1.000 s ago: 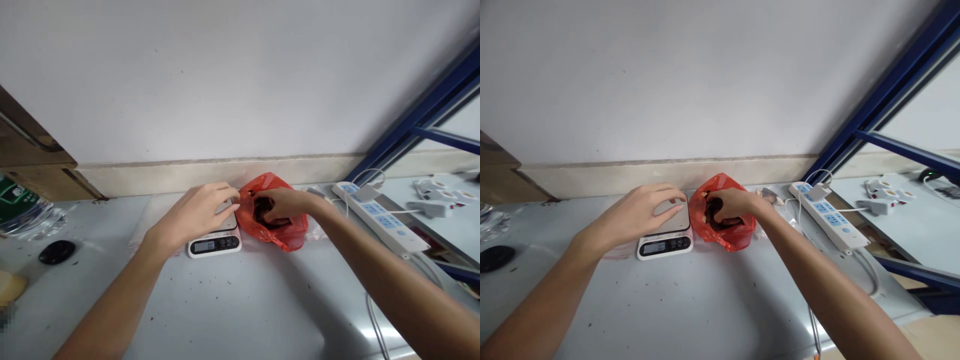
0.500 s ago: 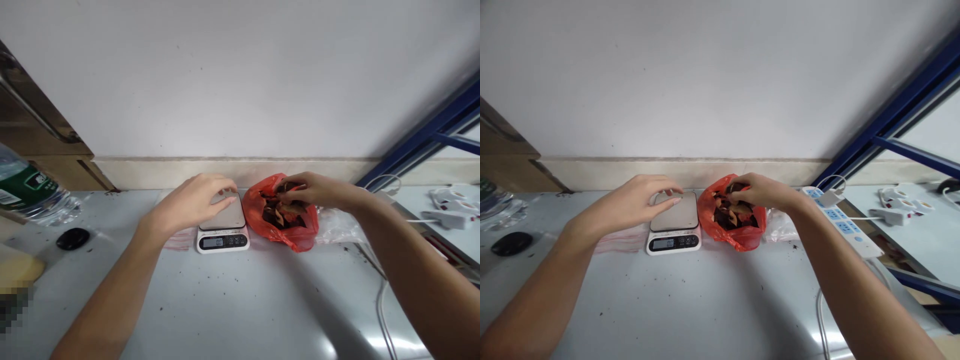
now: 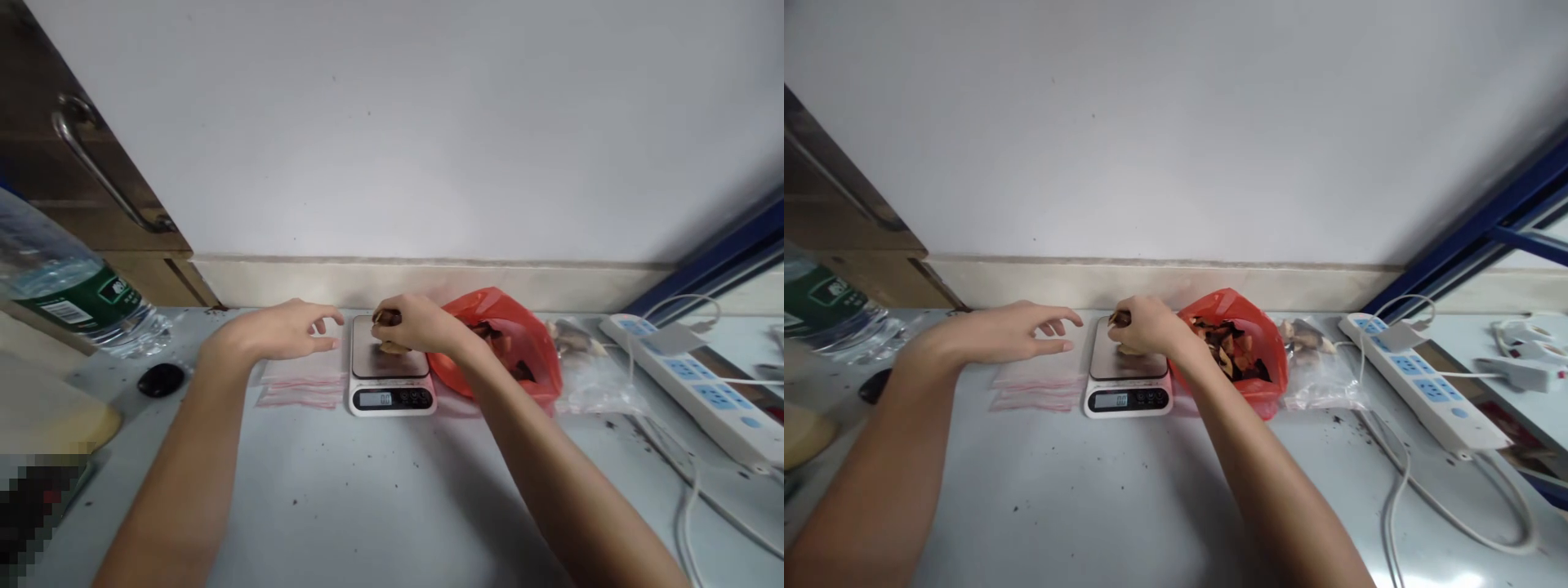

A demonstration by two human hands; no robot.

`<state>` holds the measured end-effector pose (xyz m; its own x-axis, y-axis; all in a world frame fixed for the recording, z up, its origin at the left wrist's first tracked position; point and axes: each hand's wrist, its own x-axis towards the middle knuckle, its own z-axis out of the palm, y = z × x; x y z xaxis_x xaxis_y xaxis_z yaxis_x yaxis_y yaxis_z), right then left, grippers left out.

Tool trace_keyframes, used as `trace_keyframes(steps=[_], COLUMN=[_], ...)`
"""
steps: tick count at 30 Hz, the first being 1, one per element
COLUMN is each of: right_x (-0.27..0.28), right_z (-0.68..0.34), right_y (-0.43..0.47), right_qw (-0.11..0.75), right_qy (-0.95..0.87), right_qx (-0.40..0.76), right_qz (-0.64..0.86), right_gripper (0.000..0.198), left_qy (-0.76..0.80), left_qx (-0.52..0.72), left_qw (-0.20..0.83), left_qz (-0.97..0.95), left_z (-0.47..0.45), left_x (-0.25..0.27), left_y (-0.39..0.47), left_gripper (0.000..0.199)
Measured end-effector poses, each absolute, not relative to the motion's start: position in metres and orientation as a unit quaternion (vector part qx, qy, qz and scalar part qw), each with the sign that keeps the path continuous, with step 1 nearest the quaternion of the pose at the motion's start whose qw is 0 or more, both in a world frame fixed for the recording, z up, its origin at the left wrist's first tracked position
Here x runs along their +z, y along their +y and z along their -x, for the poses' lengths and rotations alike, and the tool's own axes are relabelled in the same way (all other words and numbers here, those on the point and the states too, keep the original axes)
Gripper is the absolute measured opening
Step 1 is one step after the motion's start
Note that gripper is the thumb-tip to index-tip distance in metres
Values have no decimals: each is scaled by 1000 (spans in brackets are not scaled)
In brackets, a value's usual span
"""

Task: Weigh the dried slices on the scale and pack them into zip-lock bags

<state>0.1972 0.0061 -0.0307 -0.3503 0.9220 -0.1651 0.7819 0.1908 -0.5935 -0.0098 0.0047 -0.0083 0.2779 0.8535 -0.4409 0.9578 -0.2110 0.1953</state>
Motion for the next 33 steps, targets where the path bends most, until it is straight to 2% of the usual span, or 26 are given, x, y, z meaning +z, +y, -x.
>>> trace_keyframes(steps=[2,15,21,25,33], right_x=[-39,-38,-36,-36,-40], right_z=[-194,-212,-220,-223,-224], right_y=[11,12,11,11,15], right_qw=[117,128,181,175,140], right_qy=[-766,-783,-768,-766,-772], right_qx=[290,265,250,256,247], right_qz=[561,548,561,563,569], right_gripper=[7,37,27,22,18], left_qy=[593,564,583,591,570], left_qx=[-126,-97,-113,-155,-115], left_qw=[219,211,230,236,248], left_qz=[-765,-792,-771,-756,-774], left_z=[12,19,16,8,-1], left_x=[-11,-17,-13,-13,-32], left_y=[7,9,8,9,17], left_gripper=[60,60,59,56,28])
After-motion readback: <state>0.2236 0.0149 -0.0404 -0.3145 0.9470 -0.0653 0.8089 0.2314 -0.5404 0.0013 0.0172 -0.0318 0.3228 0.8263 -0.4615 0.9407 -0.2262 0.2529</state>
